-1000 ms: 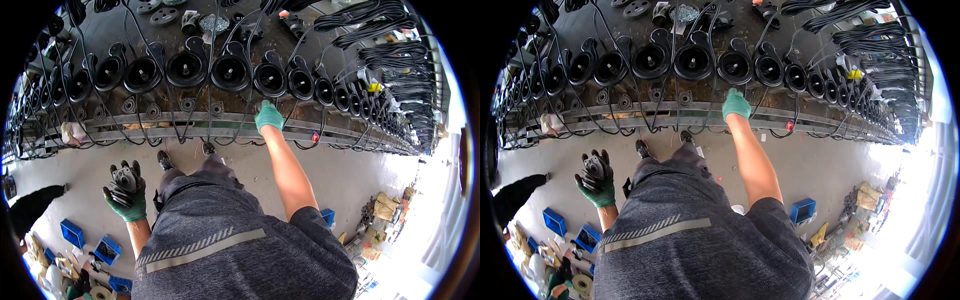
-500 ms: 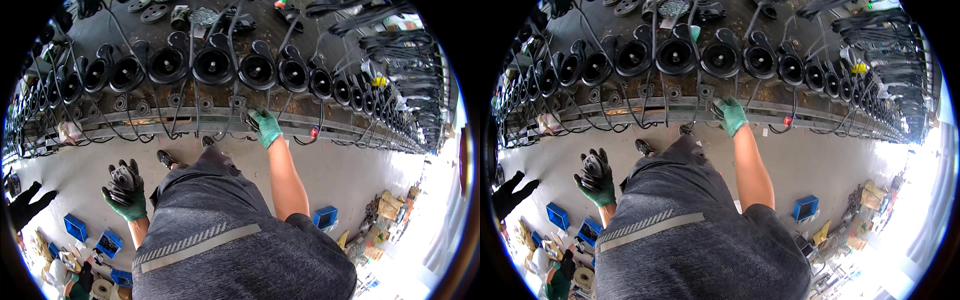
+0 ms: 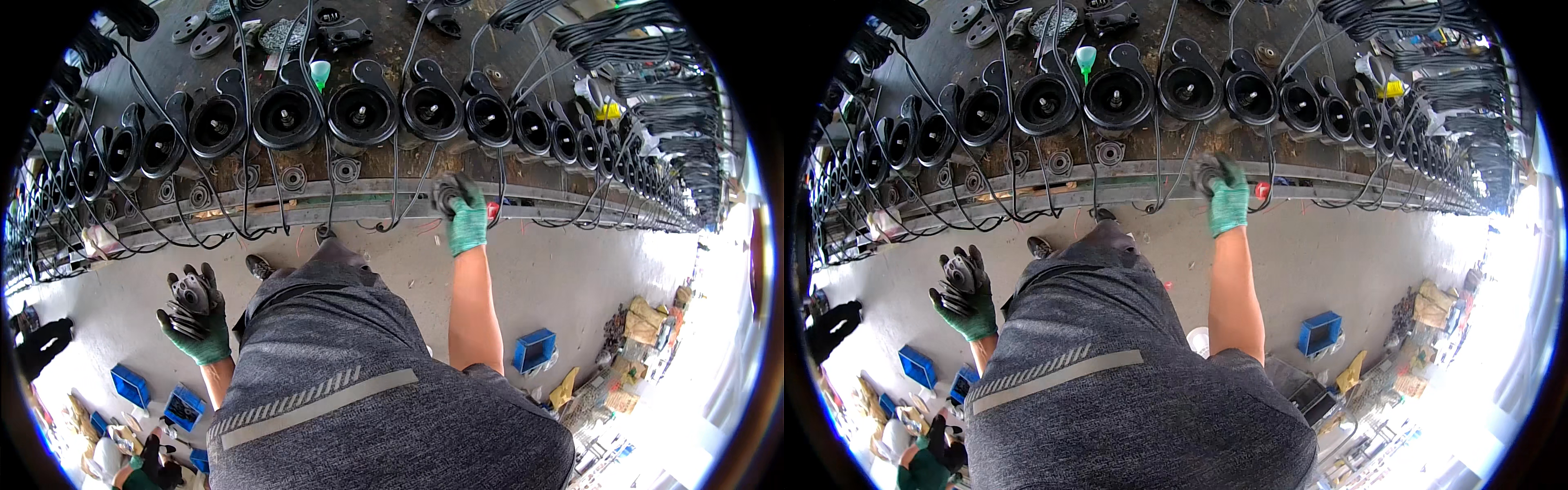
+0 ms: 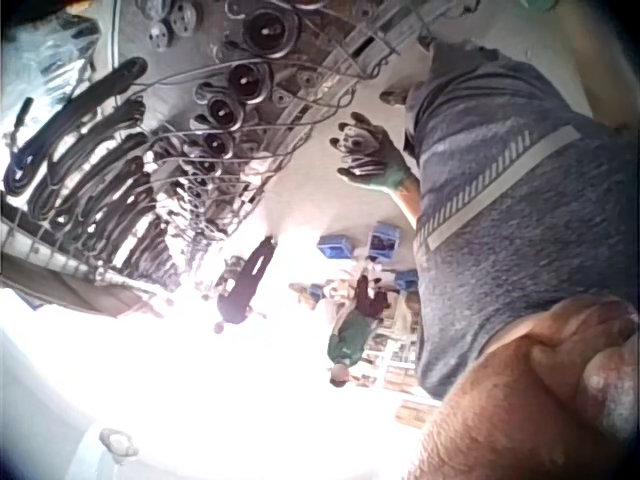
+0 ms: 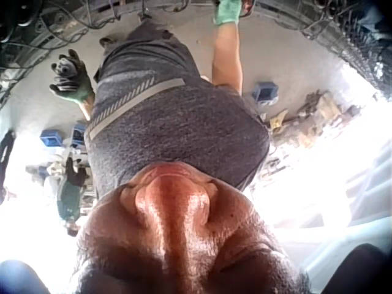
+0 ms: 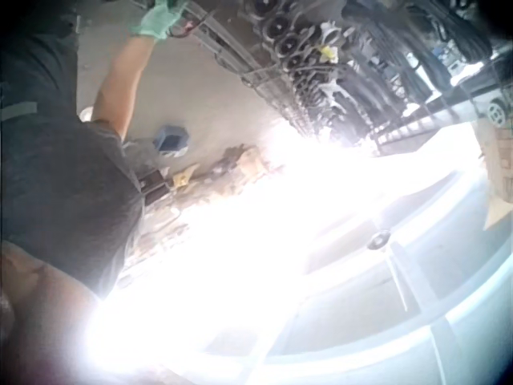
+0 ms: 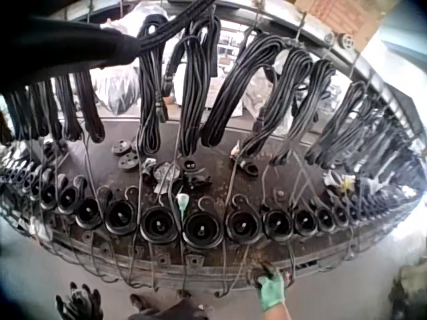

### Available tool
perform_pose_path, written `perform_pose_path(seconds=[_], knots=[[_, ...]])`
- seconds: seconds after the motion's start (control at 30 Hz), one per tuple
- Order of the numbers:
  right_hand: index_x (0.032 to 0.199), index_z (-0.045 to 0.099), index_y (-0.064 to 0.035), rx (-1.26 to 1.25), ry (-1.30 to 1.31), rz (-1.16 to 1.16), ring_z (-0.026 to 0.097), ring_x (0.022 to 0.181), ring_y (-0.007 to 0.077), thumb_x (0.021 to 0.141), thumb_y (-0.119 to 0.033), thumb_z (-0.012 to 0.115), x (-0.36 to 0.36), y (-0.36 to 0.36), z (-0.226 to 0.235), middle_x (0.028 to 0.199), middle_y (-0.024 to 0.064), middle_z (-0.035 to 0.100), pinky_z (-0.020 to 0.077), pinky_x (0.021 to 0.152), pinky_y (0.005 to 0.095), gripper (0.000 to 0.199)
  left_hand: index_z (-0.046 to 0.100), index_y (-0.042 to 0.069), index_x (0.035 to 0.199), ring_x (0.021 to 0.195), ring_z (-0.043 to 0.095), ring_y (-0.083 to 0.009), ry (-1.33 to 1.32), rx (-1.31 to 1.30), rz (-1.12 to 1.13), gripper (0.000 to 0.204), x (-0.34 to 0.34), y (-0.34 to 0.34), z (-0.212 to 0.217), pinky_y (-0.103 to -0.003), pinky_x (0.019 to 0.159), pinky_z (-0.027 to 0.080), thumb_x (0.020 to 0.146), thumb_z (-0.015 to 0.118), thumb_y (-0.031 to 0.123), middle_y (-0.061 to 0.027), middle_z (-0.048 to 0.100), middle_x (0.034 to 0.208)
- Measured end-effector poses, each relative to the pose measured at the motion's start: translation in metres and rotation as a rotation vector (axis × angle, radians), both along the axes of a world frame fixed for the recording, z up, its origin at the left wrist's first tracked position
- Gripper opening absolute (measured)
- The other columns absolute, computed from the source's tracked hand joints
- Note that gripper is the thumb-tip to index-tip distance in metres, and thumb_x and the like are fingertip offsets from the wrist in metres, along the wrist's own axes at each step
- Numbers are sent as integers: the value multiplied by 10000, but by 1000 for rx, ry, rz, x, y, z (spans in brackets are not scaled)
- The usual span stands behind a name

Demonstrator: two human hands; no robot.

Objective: The person picks up metal rings and washers from blue bins and places them onto a metal rack with black circular fixtures. They handle the parts by hand, stacking them in the fixtures and occasionally moving between bins and the rack.

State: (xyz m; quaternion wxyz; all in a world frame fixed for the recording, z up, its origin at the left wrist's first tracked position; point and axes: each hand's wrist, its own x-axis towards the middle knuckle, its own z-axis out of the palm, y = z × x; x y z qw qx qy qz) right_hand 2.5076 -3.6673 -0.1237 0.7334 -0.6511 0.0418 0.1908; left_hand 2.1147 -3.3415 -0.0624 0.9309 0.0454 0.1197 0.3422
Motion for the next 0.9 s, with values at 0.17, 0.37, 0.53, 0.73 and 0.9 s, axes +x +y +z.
perform_pose_path(seconds=[0.17, 0.37, 0.53, 0.73, 0.9], knots=[[1228, 598, 4, -921, -671, 180, 648, 1100, 345, 884, -38, 578, 51, 11, -23, 1220, 200, 655, 529, 966, 409, 348, 455, 185, 1512, 1495, 273, -418, 149, 18, 42, 690, 7, -21, -2, -546, 1053, 433, 925, 617, 508, -163, 449, 1547], [1274, 564, -1, -961, -749, 363, 608, 1117, 457, 860, -29, 551, 43, 56, -58, 1220, 281, 618, 504, 949, 491, 416, 450, 189, 1517, 1496, 266, -421, 147, 27, 71, 700, 10, -43, -3, -562, 1029, 455, 919, 617, 513, -162, 435, 1551], [1211, 571, -6, -737, -446, 467, 689, 886, 377, 875, -3, 579, 34, 52, -52, 953, 219, 693, 535, 788, 424, 336, 445, 185, 1521, 1493, 268, -420, 145, 29, 83, 711, 6, -50, -7, -566, 1030, 456, 916, 620, 513, -161, 439, 1547], [1043, 591, 4, -580, -383, 524, 677, 814, 215, 871, 3, 590, 37, 37, -65, 860, 97, 699, 527, 746, 362, 172, 446, 178, 1519, 1487, 281, -418, 222, -17, 119, 730, 19, -56, -4, -566, 1053, 437, 901, 647, 509, -163, 474, 1517], [1248, 620, 4, -523, -489, 163, 600, 889, 149, 846, 55, 561, 47, -8, -109, 1026, 79, 663, 496, 843, 263, 409, 440, 181, 1522, 1483, 298, -417, 135, 18, 43, 738, 25, -54, -3, -568, 1083, 404, 900, 651, 517, -159, 479, 1516]])
